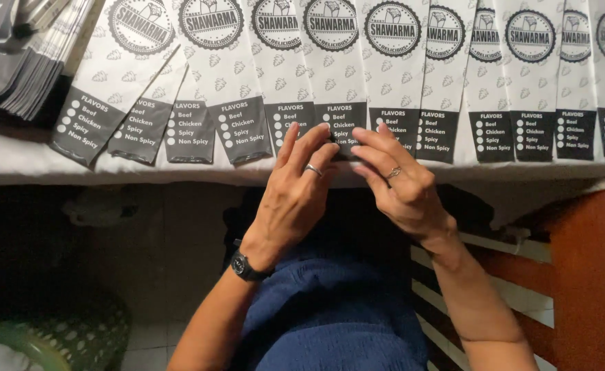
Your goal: The person applies small labels onto paper shawarma sleeves by applying liquid glue to the labels and pressing them into place one by one.
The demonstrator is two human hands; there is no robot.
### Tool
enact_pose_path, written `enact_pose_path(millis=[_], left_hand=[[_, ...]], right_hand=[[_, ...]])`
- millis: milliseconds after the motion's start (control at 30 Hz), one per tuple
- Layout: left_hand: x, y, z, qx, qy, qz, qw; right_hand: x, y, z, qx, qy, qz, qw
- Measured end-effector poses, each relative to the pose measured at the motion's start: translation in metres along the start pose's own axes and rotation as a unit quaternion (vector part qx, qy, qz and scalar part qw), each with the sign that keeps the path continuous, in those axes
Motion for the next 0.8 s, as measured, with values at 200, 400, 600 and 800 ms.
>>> enact_pose_path(millis=[200, 400, 600, 800], left_hand=[[0.001, 0.0, -0.003, 0.002, 0.027, -0.003, 1.0], [-0.003, -0.001, 0.0, 0.002, 0.041, -0.01, 0.999], [-0.001, -0.005, 0.004, 0.017, 0.092, -0.109, 0.99], [-0.014, -0.005, 0.014, 0.036, 0.163, -0.214, 0.962]], right_hand=[[0.0, 0.006, -0.007, 0.024, 0.0, 0.002, 1.0], [0.003, 0.005, -0.009, 0.024, -0.015, 0.015, 0.999], [-0.007, -0.01, -0.014, 0.018, -0.053, 0.06, 0.997], [0.007, -0.008, -0.011, 0.031, -0.095, 0.087, 0.991]])
Point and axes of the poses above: each hand's wrist, its own y-axis away from the middle knuckle, its own z-axis out of the palm, x = y × z, the point moved 5 cm from there along -y, towards the middle knuckle, and after that the axes turned 10 degrees about -x, right-handed, at the moved point
